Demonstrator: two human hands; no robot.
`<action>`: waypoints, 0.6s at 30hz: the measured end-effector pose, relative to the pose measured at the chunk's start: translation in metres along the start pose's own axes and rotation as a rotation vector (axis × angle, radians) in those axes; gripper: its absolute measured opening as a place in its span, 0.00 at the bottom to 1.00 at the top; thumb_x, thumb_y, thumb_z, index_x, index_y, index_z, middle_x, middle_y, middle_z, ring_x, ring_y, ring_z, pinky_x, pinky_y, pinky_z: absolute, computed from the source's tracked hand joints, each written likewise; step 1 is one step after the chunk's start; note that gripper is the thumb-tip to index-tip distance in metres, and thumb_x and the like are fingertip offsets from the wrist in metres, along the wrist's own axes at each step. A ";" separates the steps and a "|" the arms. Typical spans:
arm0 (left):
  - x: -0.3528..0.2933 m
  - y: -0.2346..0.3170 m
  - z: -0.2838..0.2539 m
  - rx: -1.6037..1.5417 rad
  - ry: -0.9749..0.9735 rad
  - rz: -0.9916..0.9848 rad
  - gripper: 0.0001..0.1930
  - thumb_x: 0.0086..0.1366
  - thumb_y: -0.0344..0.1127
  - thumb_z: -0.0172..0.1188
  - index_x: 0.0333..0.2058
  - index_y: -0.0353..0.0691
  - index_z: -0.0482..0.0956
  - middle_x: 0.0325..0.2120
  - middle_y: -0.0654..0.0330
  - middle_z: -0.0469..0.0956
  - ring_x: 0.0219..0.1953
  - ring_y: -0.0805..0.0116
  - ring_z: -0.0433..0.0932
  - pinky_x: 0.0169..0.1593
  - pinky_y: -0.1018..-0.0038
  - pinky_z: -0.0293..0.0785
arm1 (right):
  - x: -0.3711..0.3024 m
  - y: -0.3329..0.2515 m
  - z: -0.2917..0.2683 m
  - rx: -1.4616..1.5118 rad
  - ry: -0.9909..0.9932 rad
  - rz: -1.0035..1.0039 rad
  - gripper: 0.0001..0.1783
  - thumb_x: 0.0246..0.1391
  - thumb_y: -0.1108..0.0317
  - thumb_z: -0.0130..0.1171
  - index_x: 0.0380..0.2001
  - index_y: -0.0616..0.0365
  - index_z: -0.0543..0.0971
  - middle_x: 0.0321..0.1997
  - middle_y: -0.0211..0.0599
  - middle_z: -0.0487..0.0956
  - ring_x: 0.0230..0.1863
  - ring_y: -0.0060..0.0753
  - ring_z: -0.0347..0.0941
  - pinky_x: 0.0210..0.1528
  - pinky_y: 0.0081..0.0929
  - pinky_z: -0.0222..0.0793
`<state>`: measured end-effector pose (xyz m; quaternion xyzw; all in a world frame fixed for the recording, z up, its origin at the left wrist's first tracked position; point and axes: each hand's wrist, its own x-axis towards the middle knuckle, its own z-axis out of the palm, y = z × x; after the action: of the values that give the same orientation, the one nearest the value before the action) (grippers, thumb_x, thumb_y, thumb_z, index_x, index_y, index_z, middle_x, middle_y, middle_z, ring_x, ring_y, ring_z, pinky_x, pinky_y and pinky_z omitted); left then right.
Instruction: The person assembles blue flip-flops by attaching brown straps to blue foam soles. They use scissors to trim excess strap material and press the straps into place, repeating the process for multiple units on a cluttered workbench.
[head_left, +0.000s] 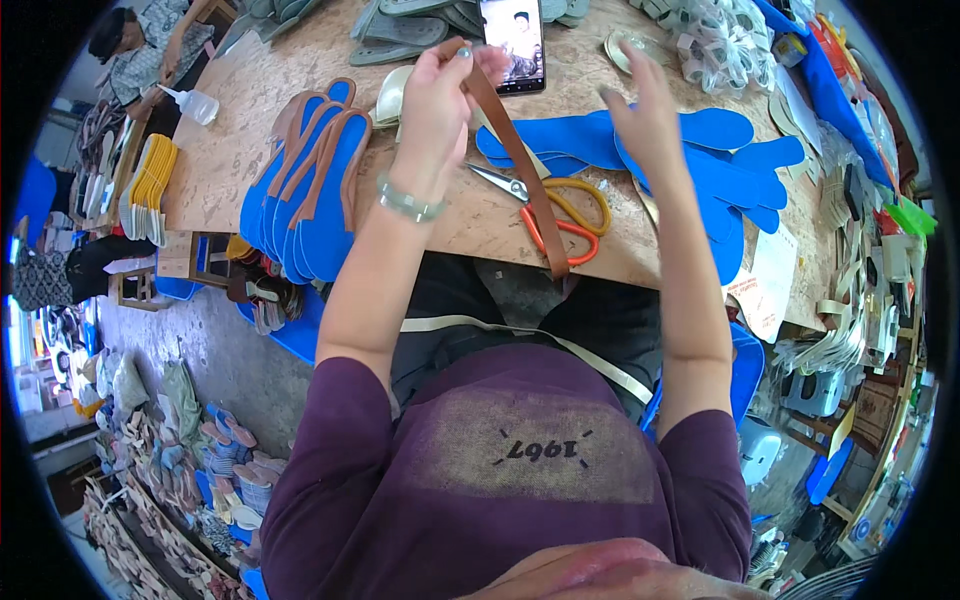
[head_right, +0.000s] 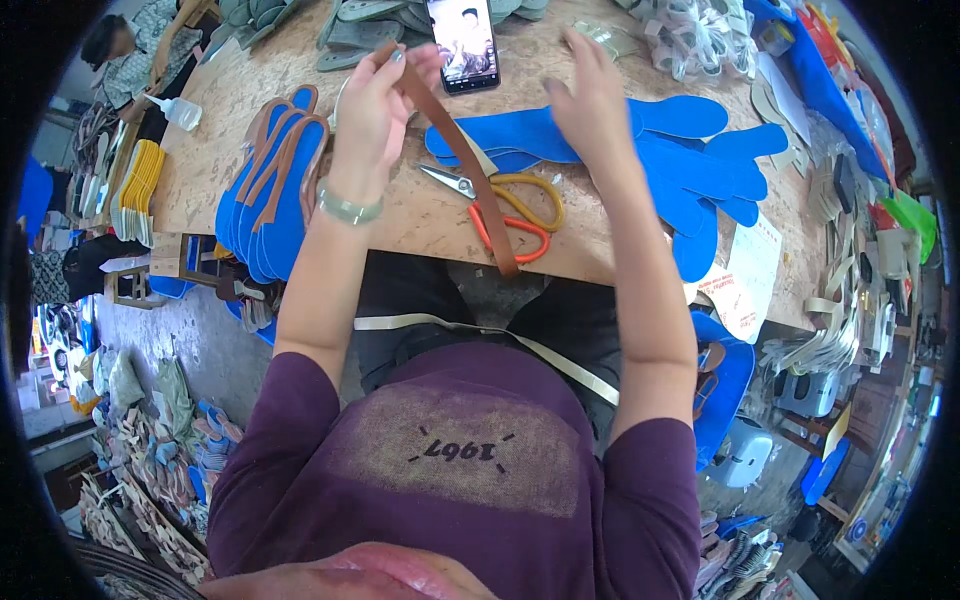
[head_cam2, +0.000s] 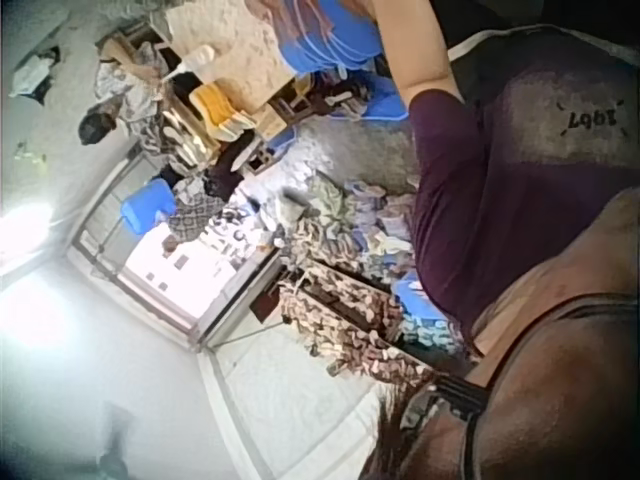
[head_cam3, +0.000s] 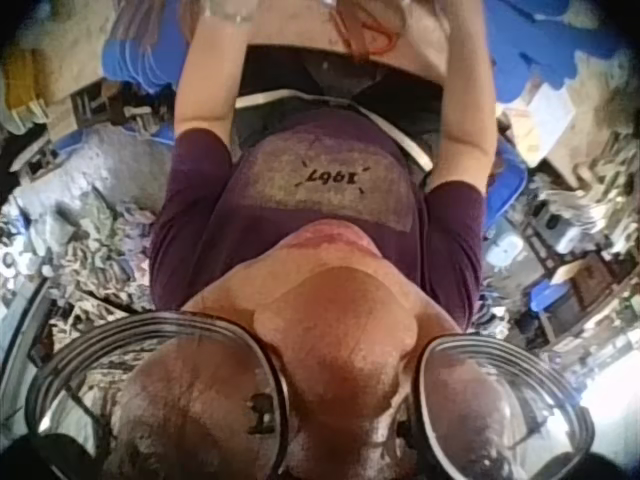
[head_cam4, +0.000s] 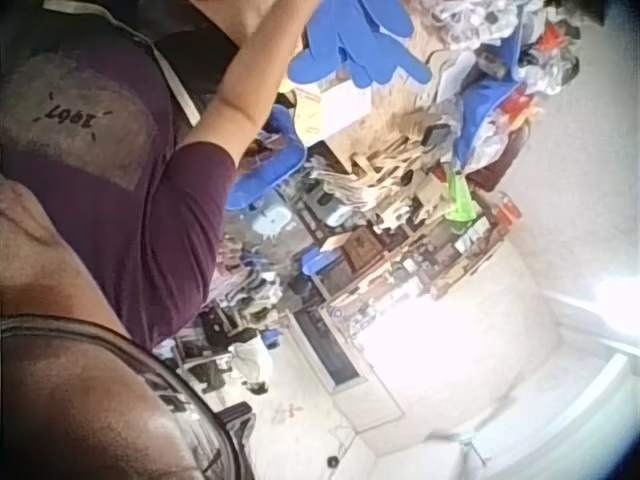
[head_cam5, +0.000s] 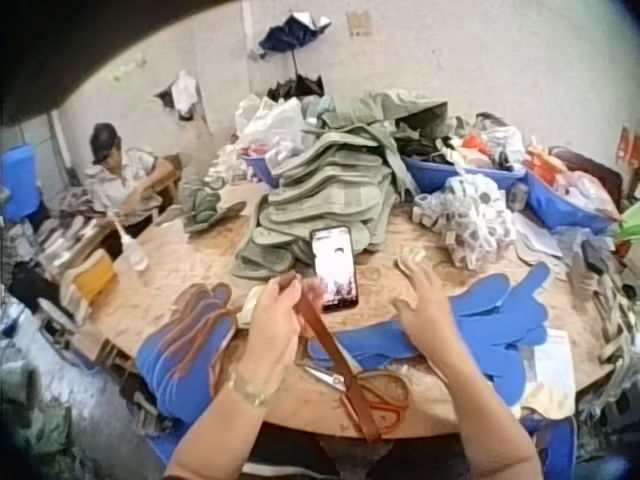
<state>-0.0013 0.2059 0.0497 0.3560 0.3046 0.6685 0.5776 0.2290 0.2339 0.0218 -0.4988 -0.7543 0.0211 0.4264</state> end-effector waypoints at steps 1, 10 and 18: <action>-0.020 0.007 0.006 -0.002 -0.018 -0.033 0.11 0.68 0.30 0.48 0.46 0.33 0.67 0.35 0.55 0.76 0.33 0.69 0.75 0.39 0.75 0.72 | -0.016 -0.001 -0.023 -0.112 -0.022 -0.041 0.37 0.44 0.68 0.65 0.59 0.53 0.64 0.57 0.45 0.70 0.57 0.47 0.66 0.56 0.40 0.63; -0.145 -0.004 0.016 0.150 -0.328 -0.425 0.22 0.67 0.29 0.43 0.60 0.39 0.56 0.37 0.52 0.77 0.24 0.77 0.73 0.26 0.84 0.67 | -0.108 0.029 -0.086 -0.419 -0.315 0.096 0.37 0.39 0.63 0.70 0.56 0.50 0.70 0.54 0.38 0.73 0.53 0.42 0.69 0.53 0.37 0.63; -0.159 -0.042 0.000 0.154 -0.259 -0.481 0.27 0.68 0.29 0.44 0.64 0.43 0.50 0.43 0.49 0.76 0.29 0.74 0.75 0.28 0.83 0.68 | -0.099 0.044 -0.094 -0.239 -0.253 -0.049 0.22 0.49 0.66 0.63 0.50 0.55 0.76 0.44 0.41 0.79 0.45 0.44 0.74 0.49 0.36 0.69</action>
<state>0.0348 0.0547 -0.0045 0.3989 0.3536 0.4361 0.7250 0.3375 0.1424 0.0004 -0.5208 -0.8110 -0.0167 0.2661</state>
